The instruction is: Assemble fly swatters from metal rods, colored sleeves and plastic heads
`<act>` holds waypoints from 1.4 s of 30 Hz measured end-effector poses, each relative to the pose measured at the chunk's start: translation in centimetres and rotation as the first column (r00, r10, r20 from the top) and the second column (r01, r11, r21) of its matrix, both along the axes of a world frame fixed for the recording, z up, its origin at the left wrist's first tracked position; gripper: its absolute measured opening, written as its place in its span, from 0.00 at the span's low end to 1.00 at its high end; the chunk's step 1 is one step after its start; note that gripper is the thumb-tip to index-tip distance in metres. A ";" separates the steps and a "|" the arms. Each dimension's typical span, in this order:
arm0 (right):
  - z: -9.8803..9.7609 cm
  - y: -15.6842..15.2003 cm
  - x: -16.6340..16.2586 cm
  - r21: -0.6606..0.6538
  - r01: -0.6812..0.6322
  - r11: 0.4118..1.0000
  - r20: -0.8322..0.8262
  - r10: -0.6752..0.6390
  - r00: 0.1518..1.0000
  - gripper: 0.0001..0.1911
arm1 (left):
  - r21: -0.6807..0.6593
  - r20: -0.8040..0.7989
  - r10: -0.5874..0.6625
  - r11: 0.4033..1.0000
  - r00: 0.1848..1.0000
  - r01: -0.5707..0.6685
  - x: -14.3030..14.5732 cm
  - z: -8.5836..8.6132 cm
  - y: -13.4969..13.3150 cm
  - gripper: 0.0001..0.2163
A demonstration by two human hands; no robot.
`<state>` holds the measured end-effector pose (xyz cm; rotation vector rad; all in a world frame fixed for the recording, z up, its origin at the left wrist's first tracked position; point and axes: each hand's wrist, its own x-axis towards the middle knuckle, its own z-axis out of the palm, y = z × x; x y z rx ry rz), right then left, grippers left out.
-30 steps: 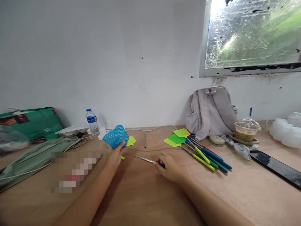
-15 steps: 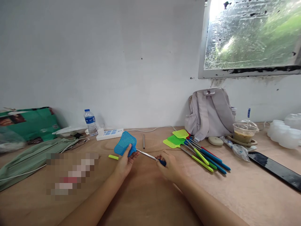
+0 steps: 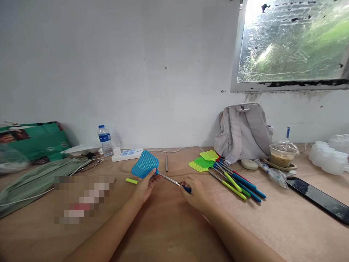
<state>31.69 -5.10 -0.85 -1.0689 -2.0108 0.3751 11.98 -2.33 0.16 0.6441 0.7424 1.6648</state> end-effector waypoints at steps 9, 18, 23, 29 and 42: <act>-0.2 0.1 0.3 0.087 -0.019 0.996 0.043 0.015 0.999 0.08 | -0.010 -0.071 -0.039 0.999 0.997 0.038 -0.2 0.1 -0.2 0.09; -0.7 -0.5 -0.9 0.138 0.006 0.990 -0.065 0.003 0.998 0.06 | -0.062 0.039 -0.055 0.996 0.998 0.057 1.2 0.4 -1.0 0.09; -1.2 -0.6 -1.2 0.123 0.019 0.992 -0.082 -0.009 0.997 0.07 | -0.115 0.000 -0.047 0.992 0.999 0.046 1.2 0.2 -1.0 0.09; -1.7 -0.5 -1.2 0.131 0.032 0.991 -0.126 -0.016 0.992 0.08 | -0.108 -0.026 -0.088 0.990 0.996 0.085 1.4 0.2 -1.1 0.09; -1.6 0.4 -1.0 -0.223 -0.218 0.950 -0.513 0.076 0.855 0.17 | 0.006 0.010 -0.188 0.982 0.982 0.188 2.9 1.4 -2.0 0.13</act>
